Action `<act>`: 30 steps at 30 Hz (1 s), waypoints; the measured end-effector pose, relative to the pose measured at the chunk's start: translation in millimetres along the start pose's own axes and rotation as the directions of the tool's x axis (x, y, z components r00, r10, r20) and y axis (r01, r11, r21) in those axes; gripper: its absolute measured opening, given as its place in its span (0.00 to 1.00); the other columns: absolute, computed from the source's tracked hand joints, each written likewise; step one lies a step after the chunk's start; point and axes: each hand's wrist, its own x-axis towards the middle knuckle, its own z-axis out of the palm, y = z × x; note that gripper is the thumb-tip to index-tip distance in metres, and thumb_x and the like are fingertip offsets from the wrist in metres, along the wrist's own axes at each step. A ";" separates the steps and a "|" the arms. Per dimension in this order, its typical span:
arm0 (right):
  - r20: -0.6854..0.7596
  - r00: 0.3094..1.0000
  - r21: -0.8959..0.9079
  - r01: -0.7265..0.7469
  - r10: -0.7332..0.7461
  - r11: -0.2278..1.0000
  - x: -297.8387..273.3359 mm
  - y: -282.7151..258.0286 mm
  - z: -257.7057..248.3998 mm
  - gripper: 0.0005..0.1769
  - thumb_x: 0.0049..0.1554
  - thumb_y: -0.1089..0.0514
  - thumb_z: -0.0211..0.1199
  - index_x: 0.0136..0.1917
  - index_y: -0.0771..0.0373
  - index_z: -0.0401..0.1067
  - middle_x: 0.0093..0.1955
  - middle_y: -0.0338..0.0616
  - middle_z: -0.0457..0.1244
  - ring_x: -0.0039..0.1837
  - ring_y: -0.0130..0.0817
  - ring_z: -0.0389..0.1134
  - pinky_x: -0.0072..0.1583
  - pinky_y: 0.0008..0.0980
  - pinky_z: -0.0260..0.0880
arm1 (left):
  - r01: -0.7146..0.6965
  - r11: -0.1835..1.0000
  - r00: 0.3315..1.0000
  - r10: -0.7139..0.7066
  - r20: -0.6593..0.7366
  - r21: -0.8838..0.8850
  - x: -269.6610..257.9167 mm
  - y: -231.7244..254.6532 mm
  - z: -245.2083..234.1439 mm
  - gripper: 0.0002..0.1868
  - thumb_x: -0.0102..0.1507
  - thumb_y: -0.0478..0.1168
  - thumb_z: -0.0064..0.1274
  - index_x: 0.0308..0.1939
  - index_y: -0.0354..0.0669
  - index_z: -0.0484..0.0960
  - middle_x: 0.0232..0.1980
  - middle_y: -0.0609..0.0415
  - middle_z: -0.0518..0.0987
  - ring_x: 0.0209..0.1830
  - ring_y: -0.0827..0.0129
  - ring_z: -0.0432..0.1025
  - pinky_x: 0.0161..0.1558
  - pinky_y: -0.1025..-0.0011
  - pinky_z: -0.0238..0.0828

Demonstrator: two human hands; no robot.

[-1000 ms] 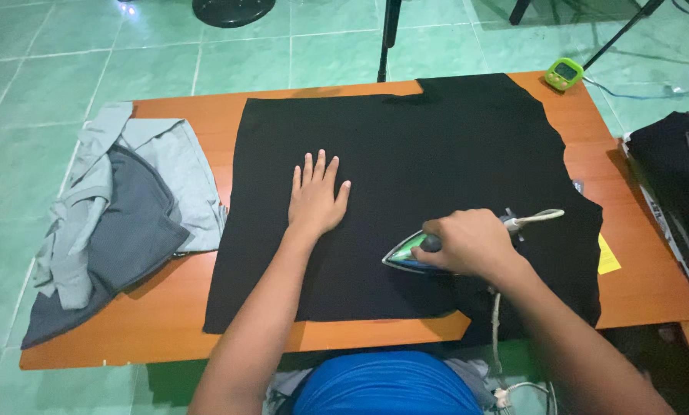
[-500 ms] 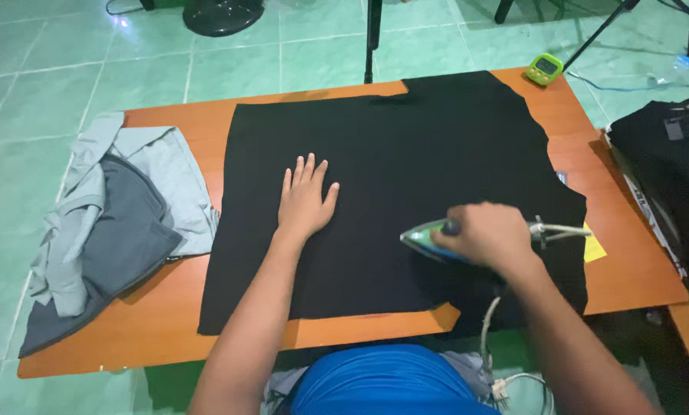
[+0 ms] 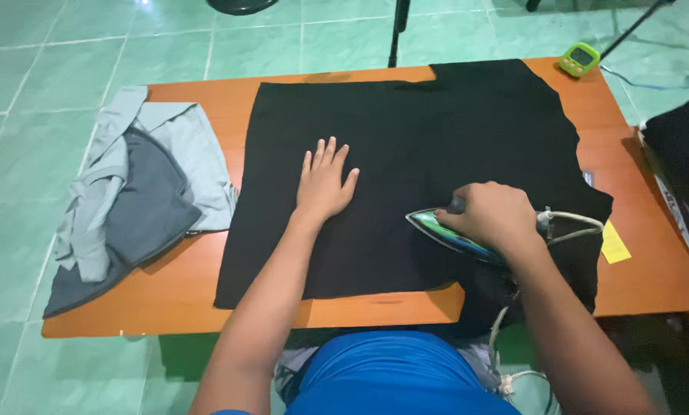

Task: The person irons a black t-shirt on a wooden table using a green iron, then folds it neatly. They then pick up a grey t-shirt, unfold it, and lay it flat on the table.

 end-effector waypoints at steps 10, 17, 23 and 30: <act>0.044 0.995 -0.065 0.091 -0.088 0.994 -12.6 -18.6 -0.8 0.34 0.50 0.25 0.65 0.55 0.51 0.81 0.45 0.47 0.73 0.49 0.44 0.76 0.52 0.42 0.77 | 0.041 0.999 0.999 -0.042 -0.024 -0.013 2.9 -9.4 -6.2 0.33 0.68 0.56 0.43 0.75 0.48 0.65 0.81 0.46 0.56 0.83 0.54 0.45 0.79 0.53 0.37; 0.057 0.990 -0.016 0.133 -0.132 0.991 -36.3 -1.2 3.2 0.27 0.50 0.28 0.64 0.49 0.49 0.82 0.41 0.46 0.73 0.47 0.43 0.76 0.52 0.42 0.76 | 0.046 0.999 0.998 -0.046 -0.037 -0.005 4.4 -13.4 -6.7 0.33 0.69 0.57 0.43 0.75 0.48 0.66 0.81 0.46 0.57 0.83 0.54 0.46 0.79 0.53 0.38; 0.144 0.986 -0.022 0.089 -0.085 0.996 -40.9 7.6 5.3 0.28 0.50 0.28 0.64 0.49 0.49 0.80 0.40 0.46 0.73 0.45 0.43 0.77 0.49 0.41 0.77 | -0.005 0.999 1.000 0.005 -0.009 0.036 -2.8 -7.4 -23.7 0.33 0.69 0.56 0.43 0.75 0.45 0.66 0.80 0.40 0.57 0.81 0.47 0.45 0.75 0.48 0.38; -0.154 0.988 0.060 0.004 0.005 0.998 -19.1 51.8 1.3 0.31 0.45 0.26 0.68 0.49 0.51 0.82 0.42 0.51 0.72 0.47 0.51 0.75 0.50 0.47 0.75 | 0.035 0.993 0.992 -0.048 0.113 0.115 -84.5 -18.8 -78.7 0.32 0.67 0.58 0.44 0.72 0.47 0.69 0.78 0.41 0.60 0.80 0.45 0.49 0.75 0.47 0.42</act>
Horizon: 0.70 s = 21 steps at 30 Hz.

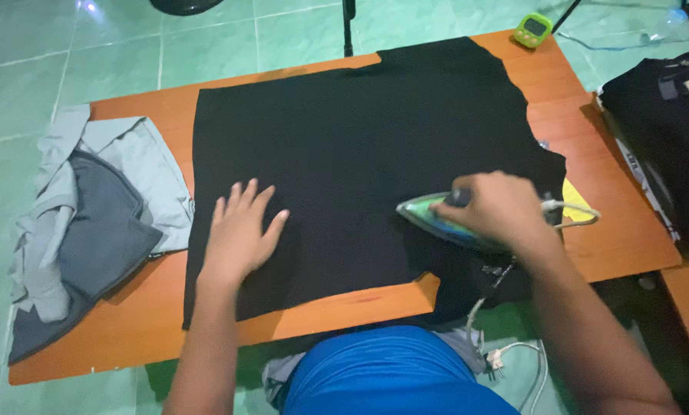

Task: The person irons a black t-shirt on a wooden table using a green iron, then folds it neatly. They then pick up a grey t-shirt, unfold it, and lay it flat on the table.

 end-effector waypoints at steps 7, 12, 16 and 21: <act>0.081 0.995 -0.081 -0.044 0.050 0.996 9.5 10.0 -0.3 0.31 0.49 0.26 0.66 0.47 0.52 0.83 0.42 0.50 0.73 0.48 0.50 0.75 0.50 0.48 0.75 | -0.013 0.996 0.975 -0.007 -0.224 -0.088 -68.4 -25.9 9.9 0.32 0.68 0.55 0.45 0.72 0.43 0.68 0.79 0.37 0.60 0.81 0.43 0.52 0.77 0.52 0.48; 0.196 0.977 -0.109 0.111 -0.088 0.988 -24.9 8.1 4.1 0.28 0.47 0.26 0.65 0.49 0.46 0.82 0.41 0.48 0.73 0.47 0.48 0.75 0.51 0.45 0.75 | -0.009 0.999 0.982 0.003 -0.187 -0.032 -71.5 -31.0 12.1 0.33 0.69 0.53 0.46 0.74 0.41 0.67 0.79 0.36 0.59 0.80 0.41 0.51 0.75 0.50 0.48; 0.428 0.898 -0.232 0.003 0.100 0.973 -36.1 16.3 9.5 0.30 0.51 0.26 0.63 0.54 0.47 0.80 0.42 0.45 0.74 0.44 0.41 0.78 0.49 0.40 0.79 | 0.099 0.994 0.982 -0.090 -0.166 0.045 -67.5 -22.2 15.6 0.33 0.66 0.54 0.46 0.72 0.43 0.68 0.78 0.38 0.59 0.78 0.44 0.51 0.72 0.49 0.46; 0.165 0.976 -0.071 -0.132 0.142 0.989 -23.6 47.6 -0.4 0.30 0.46 0.26 0.67 0.49 0.50 0.83 0.43 0.47 0.73 0.47 0.47 0.75 0.49 0.46 0.75 | 0.014 0.999 0.977 -0.023 -0.210 -0.044 -76.5 -19.9 7.6 0.32 0.69 0.53 0.44 0.73 0.41 0.68 0.79 0.36 0.60 0.81 0.43 0.51 0.76 0.51 0.48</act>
